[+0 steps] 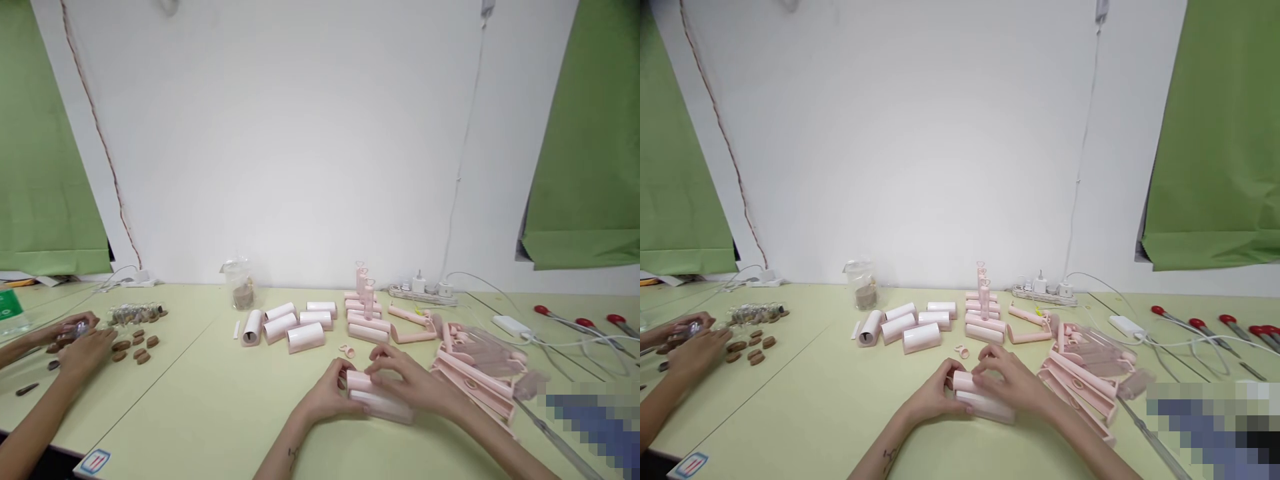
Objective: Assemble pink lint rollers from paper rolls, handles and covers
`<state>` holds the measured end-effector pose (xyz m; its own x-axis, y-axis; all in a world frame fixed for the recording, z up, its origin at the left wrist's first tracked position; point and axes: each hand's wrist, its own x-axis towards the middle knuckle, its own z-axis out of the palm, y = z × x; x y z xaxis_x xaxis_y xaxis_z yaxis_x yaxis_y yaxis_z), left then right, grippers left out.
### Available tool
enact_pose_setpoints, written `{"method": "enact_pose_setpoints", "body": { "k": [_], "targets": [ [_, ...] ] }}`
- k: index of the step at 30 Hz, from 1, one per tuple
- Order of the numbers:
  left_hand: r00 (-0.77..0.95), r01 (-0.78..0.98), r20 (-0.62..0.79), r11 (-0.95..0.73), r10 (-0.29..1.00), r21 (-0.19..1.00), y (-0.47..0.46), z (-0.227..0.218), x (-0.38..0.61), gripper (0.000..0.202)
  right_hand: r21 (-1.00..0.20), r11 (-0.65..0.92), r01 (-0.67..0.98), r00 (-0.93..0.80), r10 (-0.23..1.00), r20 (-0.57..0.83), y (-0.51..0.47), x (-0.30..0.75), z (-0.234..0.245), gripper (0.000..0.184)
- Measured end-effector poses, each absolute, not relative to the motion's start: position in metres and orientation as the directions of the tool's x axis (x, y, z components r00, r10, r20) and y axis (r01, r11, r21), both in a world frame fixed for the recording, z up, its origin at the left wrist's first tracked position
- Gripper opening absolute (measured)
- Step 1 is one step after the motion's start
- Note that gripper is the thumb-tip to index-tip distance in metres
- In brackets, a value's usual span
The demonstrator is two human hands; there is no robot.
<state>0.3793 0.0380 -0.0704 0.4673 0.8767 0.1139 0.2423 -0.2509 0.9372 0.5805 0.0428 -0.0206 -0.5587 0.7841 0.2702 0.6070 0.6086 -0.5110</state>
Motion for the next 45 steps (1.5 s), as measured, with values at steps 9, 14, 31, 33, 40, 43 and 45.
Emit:
{"method": "enact_pose_setpoints", "body": {
  "k": [9,14,31,33,40,43,45],
  "targets": [
    [0.484,0.287,0.199,-0.370,0.852,0.884,0.040,-0.067,0.376,0.049,-0.511,0.508,0.693,-0.498,0.850,0.169,0.127,0.523,-0.025,0.016],
    [0.432,0.286,0.199,-0.343,0.880,0.895,0.047,-0.073,0.374,0.055,-0.587,0.442,0.678,-0.366,0.896,0.251,0.123,0.535,-0.038,0.016],
    [0.505,0.280,0.075,-0.246,0.860,0.928,0.060,-0.069,0.372,0.056,-0.248,-0.020,0.968,-0.023,0.986,-0.166,0.134,0.766,0.003,0.021],
    [0.503,0.267,0.074,-0.236,0.861,0.934,0.060,-0.070,0.372,0.056,-0.188,0.040,0.981,-0.072,0.984,-0.163,0.131,0.766,-0.003,0.018],
    [0.470,0.270,0.054,-0.201,0.881,0.942,0.053,-0.069,0.374,0.058,-0.121,0.209,0.970,-0.224,0.966,-0.131,0.134,0.748,-0.009,0.011],
    [0.460,0.267,0.071,-0.214,0.885,0.940,0.051,-0.069,0.375,0.059,-0.101,0.192,0.976,-0.200,0.977,-0.071,0.130,0.747,0.001,0.011],
    [0.441,0.252,0.075,-0.204,0.894,0.946,0.050,-0.070,0.376,0.067,-0.104,0.166,0.981,-0.167,0.986,-0.005,0.124,0.748,0.013,0.014]
  ]
}}
